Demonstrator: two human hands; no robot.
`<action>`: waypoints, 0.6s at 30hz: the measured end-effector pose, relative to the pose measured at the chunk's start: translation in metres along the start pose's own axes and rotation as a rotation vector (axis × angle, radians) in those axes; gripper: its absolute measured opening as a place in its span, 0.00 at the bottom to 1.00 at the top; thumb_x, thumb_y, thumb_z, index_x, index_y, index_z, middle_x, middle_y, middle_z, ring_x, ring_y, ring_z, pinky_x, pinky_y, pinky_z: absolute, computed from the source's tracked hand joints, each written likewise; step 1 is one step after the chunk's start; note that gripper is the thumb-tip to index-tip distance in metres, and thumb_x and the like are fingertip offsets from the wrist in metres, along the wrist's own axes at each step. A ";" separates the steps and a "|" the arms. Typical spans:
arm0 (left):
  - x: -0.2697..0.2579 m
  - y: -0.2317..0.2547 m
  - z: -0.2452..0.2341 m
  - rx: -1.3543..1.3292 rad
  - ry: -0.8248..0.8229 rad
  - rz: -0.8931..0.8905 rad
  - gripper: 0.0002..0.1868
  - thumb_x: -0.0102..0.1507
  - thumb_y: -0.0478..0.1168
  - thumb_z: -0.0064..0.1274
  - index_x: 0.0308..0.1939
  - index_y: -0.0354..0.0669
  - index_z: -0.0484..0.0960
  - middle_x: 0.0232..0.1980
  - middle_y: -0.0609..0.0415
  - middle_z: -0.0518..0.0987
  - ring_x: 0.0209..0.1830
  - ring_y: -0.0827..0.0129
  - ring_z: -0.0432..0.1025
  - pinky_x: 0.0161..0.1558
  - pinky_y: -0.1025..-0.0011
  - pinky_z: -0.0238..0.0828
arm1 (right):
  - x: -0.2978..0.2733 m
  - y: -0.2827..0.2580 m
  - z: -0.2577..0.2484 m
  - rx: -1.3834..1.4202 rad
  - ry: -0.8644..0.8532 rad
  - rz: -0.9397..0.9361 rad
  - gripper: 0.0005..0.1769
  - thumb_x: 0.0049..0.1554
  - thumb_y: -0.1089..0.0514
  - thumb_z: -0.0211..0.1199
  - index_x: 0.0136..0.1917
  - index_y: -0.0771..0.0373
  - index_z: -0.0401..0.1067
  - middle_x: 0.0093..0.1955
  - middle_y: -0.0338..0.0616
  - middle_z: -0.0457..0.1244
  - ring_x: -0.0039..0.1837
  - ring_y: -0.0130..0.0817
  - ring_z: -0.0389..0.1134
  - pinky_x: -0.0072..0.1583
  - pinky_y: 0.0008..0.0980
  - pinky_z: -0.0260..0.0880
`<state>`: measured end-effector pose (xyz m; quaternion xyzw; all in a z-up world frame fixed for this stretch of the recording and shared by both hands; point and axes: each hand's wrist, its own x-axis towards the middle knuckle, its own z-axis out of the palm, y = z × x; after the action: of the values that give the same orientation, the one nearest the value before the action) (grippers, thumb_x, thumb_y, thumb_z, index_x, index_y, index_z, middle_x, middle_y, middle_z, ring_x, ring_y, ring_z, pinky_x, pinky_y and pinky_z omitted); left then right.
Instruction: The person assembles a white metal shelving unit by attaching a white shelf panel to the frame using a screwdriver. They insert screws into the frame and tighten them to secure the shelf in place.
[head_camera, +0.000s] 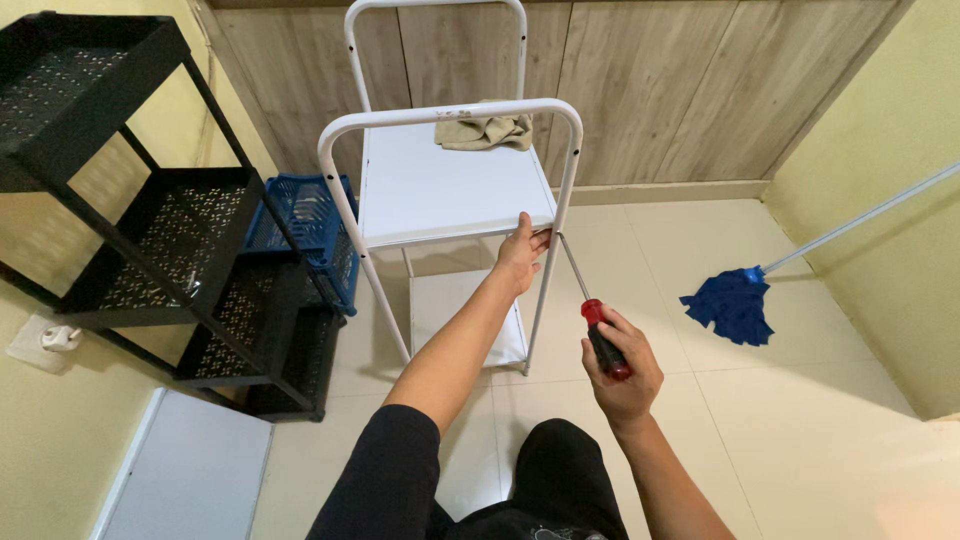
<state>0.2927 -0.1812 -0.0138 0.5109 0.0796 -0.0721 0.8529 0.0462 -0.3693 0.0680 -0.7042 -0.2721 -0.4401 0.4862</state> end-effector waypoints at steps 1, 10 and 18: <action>-0.001 0.001 0.001 0.007 0.002 -0.001 0.43 0.67 0.72 0.28 0.73 0.47 0.64 0.73 0.54 0.71 0.78 0.62 0.58 0.75 0.38 0.30 | 0.000 0.000 0.000 0.006 0.002 -0.001 0.19 0.51 0.69 0.73 0.55 0.67 0.72 0.62 0.59 0.68 0.64 0.46 0.72 0.64 0.37 0.75; -0.011 0.005 0.004 0.032 -0.004 -0.004 0.43 0.66 0.73 0.26 0.72 0.48 0.65 0.73 0.55 0.72 0.79 0.62 0.57 0.73 0.33 0.32 | -0.002 0.002 -0.002 0.000 -0.015 -0.002 0.19 0.50 0.70 0.73 0.54 0.67 0.73 0.62 0.58 0.68 0.63 0.47 0.73 0.64 0.38 0.74; -0.017 0.008 0.007 0.048 -0.004 -0.012 0.45 0.65 0.74 0.25 0.74 0.48 0.63 0.76 0.55 0.68 0.80 0.61 0.54 0.73 0.31 0.33 | -0.005 0.005 -0.004 -0.003 -0.024 -0.038 0.19 0.49 0.70 0.74 0.54 0.66 0.73 0.62 0.57 0.68 0.64 0.47 0.72 0.65 0.39 0.74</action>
<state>0.2782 -0.1824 0.0001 0.5307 0.0790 -0.0801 0.8400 0.0463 -0.3747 0.0615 -0.7049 -0.2906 -0.4412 0.4733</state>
